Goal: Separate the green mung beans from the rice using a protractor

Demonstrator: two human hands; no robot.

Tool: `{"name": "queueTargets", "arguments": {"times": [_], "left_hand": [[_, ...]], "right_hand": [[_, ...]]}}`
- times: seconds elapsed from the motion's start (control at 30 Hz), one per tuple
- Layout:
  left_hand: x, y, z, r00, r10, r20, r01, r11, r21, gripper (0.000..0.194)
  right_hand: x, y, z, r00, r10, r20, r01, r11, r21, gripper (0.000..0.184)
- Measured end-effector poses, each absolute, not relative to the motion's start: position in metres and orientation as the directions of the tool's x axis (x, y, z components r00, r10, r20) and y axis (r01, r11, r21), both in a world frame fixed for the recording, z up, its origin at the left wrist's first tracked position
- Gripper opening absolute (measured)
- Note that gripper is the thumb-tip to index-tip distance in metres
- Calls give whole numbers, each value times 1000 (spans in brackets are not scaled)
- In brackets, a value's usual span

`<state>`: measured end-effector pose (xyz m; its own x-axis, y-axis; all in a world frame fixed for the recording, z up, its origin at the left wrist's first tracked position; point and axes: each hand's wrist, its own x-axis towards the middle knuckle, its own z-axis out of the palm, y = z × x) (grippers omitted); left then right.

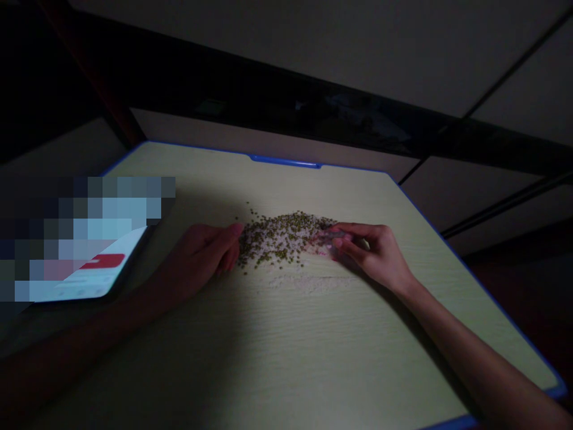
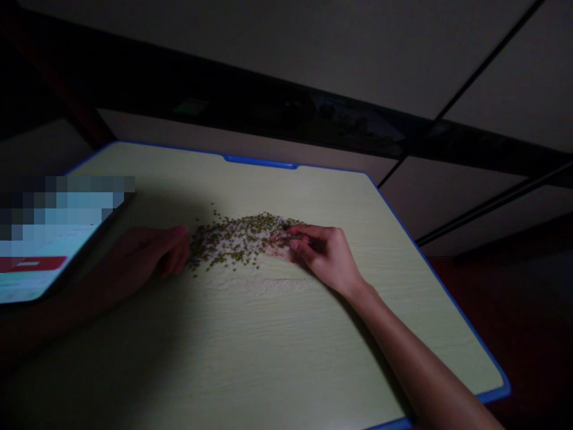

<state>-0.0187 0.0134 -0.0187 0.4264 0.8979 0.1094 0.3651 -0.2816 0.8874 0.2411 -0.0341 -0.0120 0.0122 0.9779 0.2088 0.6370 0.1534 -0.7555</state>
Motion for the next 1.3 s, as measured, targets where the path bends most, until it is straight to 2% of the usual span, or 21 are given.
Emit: {"name": "queueTargets", "arguments": {"times": [0.17, 0.33, 0.63, 1.03, 1.3], "left_hand": [[-19, 13, -18, 425, 899, 106, 363, -277, 890, 53], [-19, 12, -17, 419, 901, 110, 378, -283, 882, 54], [-17, 13, -17, 426, 897, 120, 364, -292, 885, 53], [-19, 14, -17, 426, 896, 128, 352, -295, 888, 53], [-18, 12, -16, 426, 897, 117, 360, -286, 888, 52]], "right_hand": [[241, -33, -15, 21, 987, 161, 552, 123, -825, 30], [239, -34, -13, -4, 978, 207, 606, 167, -777, 25], [240, -34, -13, -52, 976, 213, 615, 200, -763, 26], [244, -31, -10, -163, 973, 162, 633, 229, -740, 27], [247, -32, -9, -206, 973, 105, 570, 206, -796, 25]]}}
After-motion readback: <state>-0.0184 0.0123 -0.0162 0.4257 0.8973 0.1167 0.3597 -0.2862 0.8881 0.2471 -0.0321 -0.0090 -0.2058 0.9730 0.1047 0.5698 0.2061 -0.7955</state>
